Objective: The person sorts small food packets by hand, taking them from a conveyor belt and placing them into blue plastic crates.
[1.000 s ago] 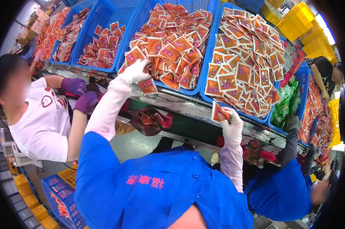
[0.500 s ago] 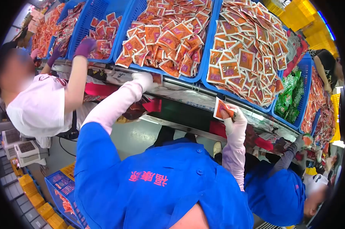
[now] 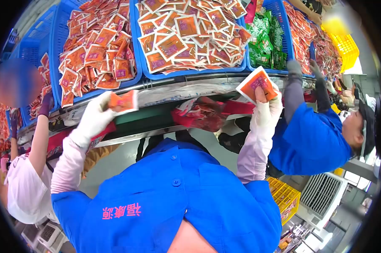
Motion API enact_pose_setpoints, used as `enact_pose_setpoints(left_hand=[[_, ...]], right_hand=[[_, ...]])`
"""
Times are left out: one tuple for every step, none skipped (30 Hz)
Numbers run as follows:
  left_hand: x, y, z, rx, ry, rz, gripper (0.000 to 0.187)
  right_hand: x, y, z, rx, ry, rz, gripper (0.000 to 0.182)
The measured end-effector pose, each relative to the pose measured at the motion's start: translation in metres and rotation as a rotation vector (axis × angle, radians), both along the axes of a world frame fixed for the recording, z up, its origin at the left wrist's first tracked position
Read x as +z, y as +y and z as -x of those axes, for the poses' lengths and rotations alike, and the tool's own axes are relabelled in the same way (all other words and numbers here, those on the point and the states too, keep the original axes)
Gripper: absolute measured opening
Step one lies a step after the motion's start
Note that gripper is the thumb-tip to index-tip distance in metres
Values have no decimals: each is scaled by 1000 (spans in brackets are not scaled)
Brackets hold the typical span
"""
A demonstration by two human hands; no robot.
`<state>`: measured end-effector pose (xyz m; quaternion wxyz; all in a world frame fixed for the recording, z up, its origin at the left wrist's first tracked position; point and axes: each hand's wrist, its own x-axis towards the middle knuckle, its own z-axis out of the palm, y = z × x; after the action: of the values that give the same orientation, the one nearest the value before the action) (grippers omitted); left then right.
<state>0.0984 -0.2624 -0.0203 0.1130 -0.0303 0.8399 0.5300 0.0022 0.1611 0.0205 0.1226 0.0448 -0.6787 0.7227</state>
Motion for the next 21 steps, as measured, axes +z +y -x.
enact_pose_setpoints(left_hand=[[28,34,2,-52,49,133,20],[34,66,3,-133,298,200,19],[36,96,6,-215,548,272,18],[35,127,13,-321,537,399,21],[26,152,18,-428,523,525,25],[2,171,20,-423,533,552,33],[-15,180,20,-413,540,578,41],[-13,176,18,-460,552,543,40],[-11,169,14,-503,562,512,39],[-17,158,9,-565,581,531,42],[-32,149,5,-596,617,735,35],[-41,142,0,-596,663,778,25],[-47,141,-3,-601,714,821,16],[-53,141,-6,-512,785,782,10],[-54,141,-9,-576,715,806,9],[-55,140,-14,-586,685,782,9],[-58,138,-17,-598,664,756,9],[-53,130,-18,-572,643,675,6],[-38,117,-13,-572,652,683,6],[-23,103,-8,-303,562,570,11],[-15,89,0,-40,466,446,18]], right_hand=[[0,1,-5,-3,-18,-42,27],[2,-3,-8,46,-4,-54,26],[1,-11,-11,96,13,-61,24],[0,-18,-14,154,9,-113,22],[-3,-23,-16,251,61,-225,22],[-4,-28,-18,382,27,-324,24],[-4,-33,-19,518,-6,-424,27],[-3,-36,-18,639,-42,-712,26],[-1,-41,-19,755,-70,-1002,25],[-16,-51,-23,817,-96,-1174,19],[-30,-67,-23,969,-104,-1489,17],[-43,-93,-25,1041,-100,-1747,23],[-75,-118,-23,1165,-178,-1844,27],[-125,-143,-16,1314,-277,-1888,30],[-117,-177,-7,1761,113,-2069,33],[-129,-183,-9,1765,144,-2071,33],[-161,-181,-14,1628,124,-2007,32],[-200,-176,-17,1489,102,-1938,32],[-224,-175,-20,1349,71,-1860,31],[-247,-168,-21,1214,27,-1776,32],[-238,-170,-5,1105,-458,-1656,29]])
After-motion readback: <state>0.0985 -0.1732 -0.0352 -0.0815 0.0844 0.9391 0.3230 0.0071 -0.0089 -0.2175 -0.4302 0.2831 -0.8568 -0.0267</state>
